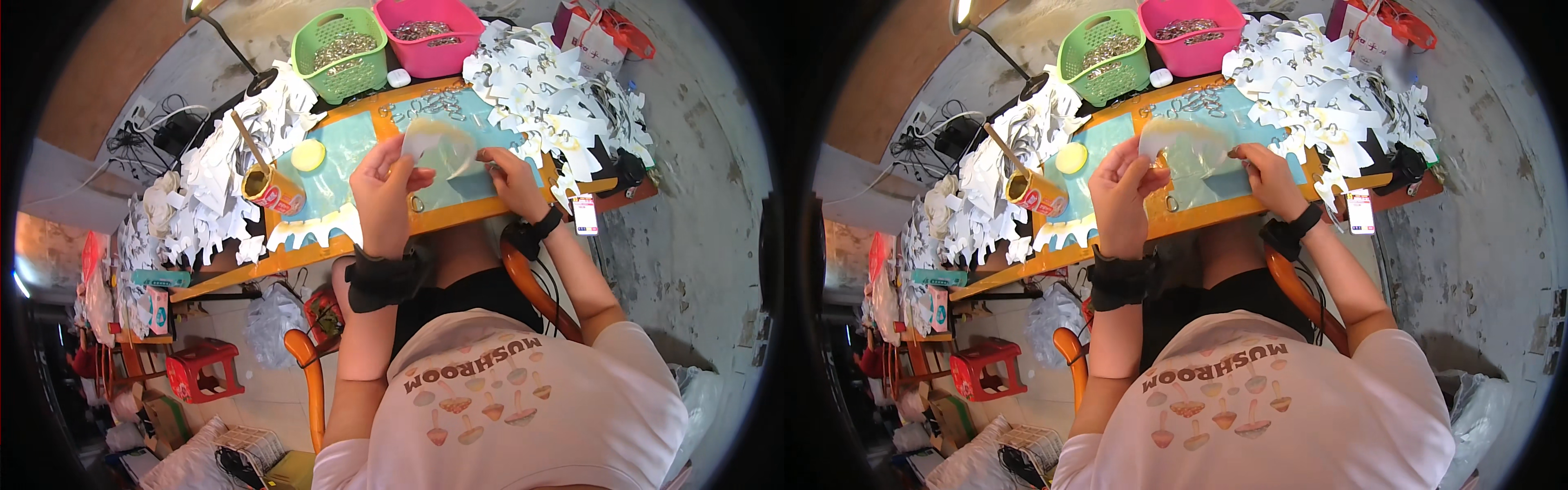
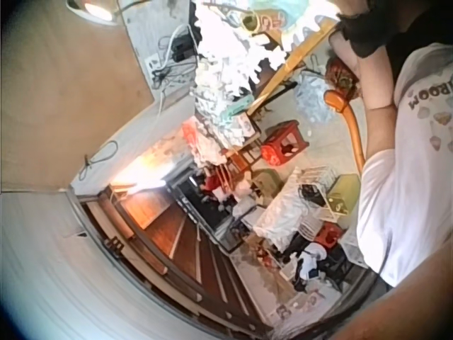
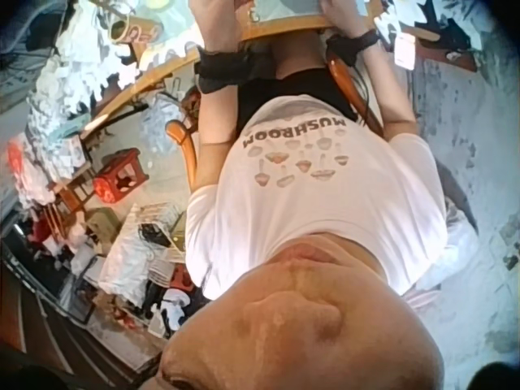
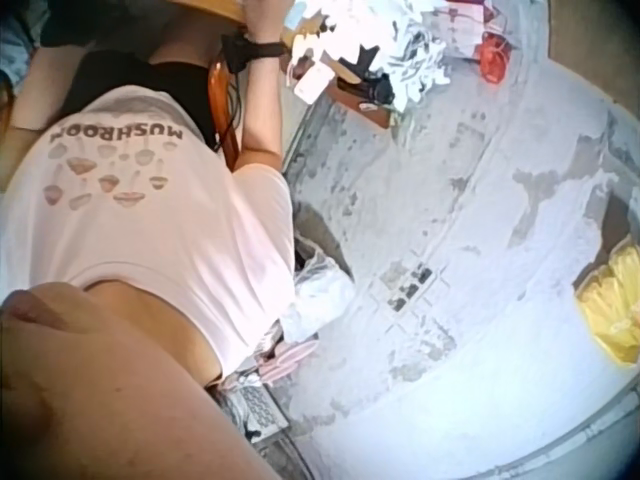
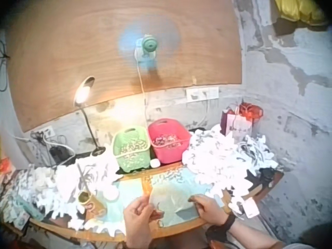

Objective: Applying adhesive and assembling shoe upper components.

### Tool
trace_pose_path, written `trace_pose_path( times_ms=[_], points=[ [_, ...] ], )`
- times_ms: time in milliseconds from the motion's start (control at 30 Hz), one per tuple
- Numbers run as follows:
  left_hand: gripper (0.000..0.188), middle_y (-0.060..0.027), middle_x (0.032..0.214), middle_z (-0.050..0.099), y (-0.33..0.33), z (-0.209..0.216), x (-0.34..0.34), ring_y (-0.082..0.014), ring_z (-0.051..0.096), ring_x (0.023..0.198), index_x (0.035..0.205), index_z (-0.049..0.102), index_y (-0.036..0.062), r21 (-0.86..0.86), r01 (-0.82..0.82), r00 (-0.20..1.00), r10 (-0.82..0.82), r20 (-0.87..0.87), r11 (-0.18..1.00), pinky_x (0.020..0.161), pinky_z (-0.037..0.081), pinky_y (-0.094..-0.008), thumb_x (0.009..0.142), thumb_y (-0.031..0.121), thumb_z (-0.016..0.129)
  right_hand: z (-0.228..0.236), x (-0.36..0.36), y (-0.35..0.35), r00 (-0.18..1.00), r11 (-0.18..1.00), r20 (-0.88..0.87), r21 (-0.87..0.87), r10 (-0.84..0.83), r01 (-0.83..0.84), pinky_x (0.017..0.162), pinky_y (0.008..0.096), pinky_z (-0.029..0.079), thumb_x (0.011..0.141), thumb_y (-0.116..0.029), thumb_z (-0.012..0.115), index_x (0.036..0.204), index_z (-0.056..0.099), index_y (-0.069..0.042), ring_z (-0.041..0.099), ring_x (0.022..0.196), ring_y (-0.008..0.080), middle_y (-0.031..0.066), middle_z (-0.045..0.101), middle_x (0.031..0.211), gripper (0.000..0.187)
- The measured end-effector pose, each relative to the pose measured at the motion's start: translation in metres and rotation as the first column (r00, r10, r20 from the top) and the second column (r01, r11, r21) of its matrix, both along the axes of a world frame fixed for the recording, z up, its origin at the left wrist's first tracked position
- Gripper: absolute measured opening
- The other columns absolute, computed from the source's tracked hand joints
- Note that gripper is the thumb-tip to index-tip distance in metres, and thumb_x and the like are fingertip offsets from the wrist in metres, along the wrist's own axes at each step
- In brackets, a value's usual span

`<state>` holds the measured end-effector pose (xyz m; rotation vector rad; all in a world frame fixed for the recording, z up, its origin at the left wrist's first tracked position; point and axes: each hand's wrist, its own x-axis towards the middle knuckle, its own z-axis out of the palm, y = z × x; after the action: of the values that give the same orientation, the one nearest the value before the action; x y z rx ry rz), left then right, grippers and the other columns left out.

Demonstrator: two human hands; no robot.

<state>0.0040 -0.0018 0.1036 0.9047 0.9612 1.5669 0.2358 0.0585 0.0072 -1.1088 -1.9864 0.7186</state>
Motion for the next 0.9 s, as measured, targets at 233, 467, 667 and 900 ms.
trace_pose_path(
  times_ms=[233,467,667,900],
  points=[
    [0.019,-0.0119,0.098,0.068,-0.024,-0.060,-0.031,-0.0175,0.069,0.082,0.108,0.061,-0.0059,-0.139,-0.146,0.985,0.157,0.077,0.979,0.075,0.057,-0.0282,0.091,0.002,0.057,-0.014,0.001,0.001,0.855,0.954,-0.509,-0.292,-0.097,-0.066,0.087,0.0267,0.053,0.087,0.004,0.060,0.118,0.059,0.000,0.063,0.105,0.0168,0.0077,0.063,0.117,0.031],
    [0.008,-0.0018,0.084,0.065,-0.047,-0.071,-0.044,-0.0062,0.056,0.071,0.095,0.065,-0.0004,-0.022,-0.365,0.845,0.321,-0.427,0.931,0.065,0.045,-0.0196,0.090,0.005,0.066,-0.008,-0.004,0.004,0.571,0.779,-0.798,-0.477,-0.191,-0.407,0.102,0.0314,0.046,0.091,0.004,0.053,0.135,0.044,-0.002,0.055,0.116,0.0197,0.0120,0.052,0.129,0.045],
    [0.013,-0.0055,0.085,0.067,-0.053,-0.062,-0.024,-0.0079,0.058,0.071,0.102,0.067,-0.0022,0.060,-0.150,0.856,0.160,-0.492,0.987,0.063,0.046,-0.0224,0.091,0.004,0.063,0.023,-0.011,-0.012,0.406,0.734,-0.893,-0.407,-0.194,-0.544,0.104,0.0324,0.046,0.090,0.007,0.051,0.139,0.040,-0.004,0.054,0.118,0.0210,0.0128,0.049,0.132,0.051],
    [0.018,-0.0062,0.095,0.067,-0.033,-0.040,0.002,-0.0093,0.064,0.083,0.109,0.064,-0.0046,0.161,-0.076,0.917,0.133,-0.376,0.984,0.072,0.053,-0.0231,0.091,0.001,0.062,0.095,-0.040,-0.036,0.713,0.868,-0.699,-0.324,0.048,-0.377,0.090,0.0281,0.051,0.089,0.001,0.061,0.136,0.045,-0.004,0.054,0.111,0.0147,0.0092,0.054,0.129,0.050]
  ],
)
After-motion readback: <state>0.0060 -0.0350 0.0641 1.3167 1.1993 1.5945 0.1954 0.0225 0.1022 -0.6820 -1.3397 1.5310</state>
